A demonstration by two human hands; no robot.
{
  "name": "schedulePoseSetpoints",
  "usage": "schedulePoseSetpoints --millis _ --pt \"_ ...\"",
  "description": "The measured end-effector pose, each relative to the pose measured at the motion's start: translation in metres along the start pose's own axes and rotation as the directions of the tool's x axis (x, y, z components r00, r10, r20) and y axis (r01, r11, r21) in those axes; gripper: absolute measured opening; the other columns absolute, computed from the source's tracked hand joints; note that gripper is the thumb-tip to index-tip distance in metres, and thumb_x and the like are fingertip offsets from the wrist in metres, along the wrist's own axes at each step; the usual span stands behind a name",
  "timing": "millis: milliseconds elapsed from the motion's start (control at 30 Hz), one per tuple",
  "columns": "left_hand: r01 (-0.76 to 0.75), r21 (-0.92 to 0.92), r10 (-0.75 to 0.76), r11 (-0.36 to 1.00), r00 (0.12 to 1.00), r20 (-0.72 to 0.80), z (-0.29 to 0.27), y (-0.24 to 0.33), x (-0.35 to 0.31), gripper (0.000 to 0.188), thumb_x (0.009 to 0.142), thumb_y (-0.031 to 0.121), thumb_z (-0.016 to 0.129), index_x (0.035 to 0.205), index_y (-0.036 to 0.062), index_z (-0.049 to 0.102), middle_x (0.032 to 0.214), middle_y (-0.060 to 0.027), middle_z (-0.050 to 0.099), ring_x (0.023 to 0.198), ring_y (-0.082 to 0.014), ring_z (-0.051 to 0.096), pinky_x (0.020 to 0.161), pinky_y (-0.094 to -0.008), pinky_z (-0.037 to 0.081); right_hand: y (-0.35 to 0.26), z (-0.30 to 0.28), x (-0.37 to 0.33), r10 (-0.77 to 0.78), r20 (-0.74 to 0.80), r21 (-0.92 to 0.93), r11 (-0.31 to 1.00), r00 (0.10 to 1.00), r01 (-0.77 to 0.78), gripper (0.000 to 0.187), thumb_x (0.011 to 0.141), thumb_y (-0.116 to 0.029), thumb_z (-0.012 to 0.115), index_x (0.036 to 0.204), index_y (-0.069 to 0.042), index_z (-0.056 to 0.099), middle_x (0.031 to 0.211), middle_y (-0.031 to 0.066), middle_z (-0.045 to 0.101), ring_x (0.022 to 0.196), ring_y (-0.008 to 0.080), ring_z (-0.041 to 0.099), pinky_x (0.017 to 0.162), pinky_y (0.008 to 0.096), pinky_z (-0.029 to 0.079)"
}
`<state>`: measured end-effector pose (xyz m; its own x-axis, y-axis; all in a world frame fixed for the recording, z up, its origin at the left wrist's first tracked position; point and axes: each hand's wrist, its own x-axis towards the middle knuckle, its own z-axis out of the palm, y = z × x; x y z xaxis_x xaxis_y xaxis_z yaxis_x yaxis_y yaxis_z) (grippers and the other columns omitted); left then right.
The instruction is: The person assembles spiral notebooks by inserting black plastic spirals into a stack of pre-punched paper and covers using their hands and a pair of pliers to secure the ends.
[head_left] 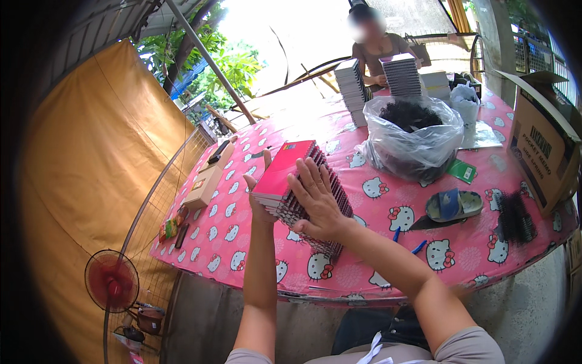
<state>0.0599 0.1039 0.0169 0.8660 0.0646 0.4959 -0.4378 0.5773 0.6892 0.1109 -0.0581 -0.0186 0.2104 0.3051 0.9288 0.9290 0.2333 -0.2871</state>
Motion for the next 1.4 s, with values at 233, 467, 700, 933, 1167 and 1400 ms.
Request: schedulePoseSetpoints --millis 233,467,700,933,1167,1400 --pt "0.018 0.004 -0.018 1.000 0.998 0.058 -0.018 -0.015 -0.001 0.070 0.094 0.057 0.034 0.149 0.0158 0.019 0.147 -0.0136 0.034 0.131 -0.0296 0.039 0.108 -0.0449 0.034 0.007 0.013 -0.019 0.120 -0.109 -0.007 0.993 0.987 -0.121 0.091 0.085 -0.074 0.031 0.148 -0.008 0.022 0.153 0.0263 0.005 0.141 0.0447 -0.001 0.109 0.0592 -0.003" --pt "0.064 0.206 -0.045 0.977 0.994 -0.098 -0.050 -0.017 -0.010 0.064 0.096 0.049 0.034 0.147 0.0127 0.023 0.145 -0.0134 0.037 0.129 -0.0278 0.041 0.108 -0.0434 0.035 0.005 0.012 -0.020 0.105 -0.082 -0.036 0.993 0.991 -0.108 0.090 0.085 -0.072 0.031 0.147 -0.007 0.024 0.152 0.0275 0.008 0.141 0.0459 0.004 0.110 0.0582 -0.001" --pt "0.219 0.368 -0.089 0.904 0.937 -0.338 -0.093 -0.060 -0.051 0.057 0.098 0.042 0.034 0.145 0.0096 0.027 0.144 -0.0132 0.039 0.128 -0.0261 0.044 0.108 -0.0419 0.036 0.006 0.017 -0.063 0.302 -0.039 0.029 0.953 0.953 -0.301 0.092 0.089 -0.067 0.029 0.148 0.001 0.010 0.153 0.0283 0.000 0.143 0.0416 -0.001 0.112 0.0504 -0.001" --pt "0.208 0.207 -0.137 0.956 0.939 -0.314 -0.091 -0.095 -0.068 0.053 0.100 0.036 0.034 0.144 0.0075 0.031 0.142 -0.0127 0.042 0.126 -0.0255 0.046 0.107 -0.0406 0.038 0.011 0.027 -0.075 0.310 -0.182 0.062 0.951 0.933 -0.304 0.093 0.090 -0.064 0.035 0.147 0.004 0.006 0.152 0.0289 0.001 0.143 0.0412 0.000 0.113 0.0493 0.001" --pt "0.001 0.307 0.129 0.952 0.906 -0.402 -0.070 -0.092 -0.078 0.054 0.100 0.042 0.034 0.140 0.0057 0.037 0.133 -0.0116 0.050 0.118 -0.0251 0.052 0.102 -0.0391 0.042 0.026 0.025 -0.081 0.361 -0.193 0.144 0.930 0.912 -0.338 0.083 0.094 -0.056 0.035 0.146 0.004 0.010 0.150 0.0280 0.014 0.141 0.0358 0.017 0.112 0.0412 0.014" --pt "-0.253 0.255 0.355 0.933 0.542 -0.762 0.009 -0.118 -0.073 0.074 0.096 0.063 0.023 0.121 -0.0025 0.048 0.117 -0.0113 0.055 0.105 -0.0224 0.053 0.096 -0.0378 0.041 0.087 0.017 -0.069 0.838 -0.168 0.403 0.540 0.520 -0.739 0.069 0.094 -0.063 0.033 0.076 0.001 0.053 0.074 0.0092 0.053 0.073 0.0152 0.047 0.067 0.0338 0.039"
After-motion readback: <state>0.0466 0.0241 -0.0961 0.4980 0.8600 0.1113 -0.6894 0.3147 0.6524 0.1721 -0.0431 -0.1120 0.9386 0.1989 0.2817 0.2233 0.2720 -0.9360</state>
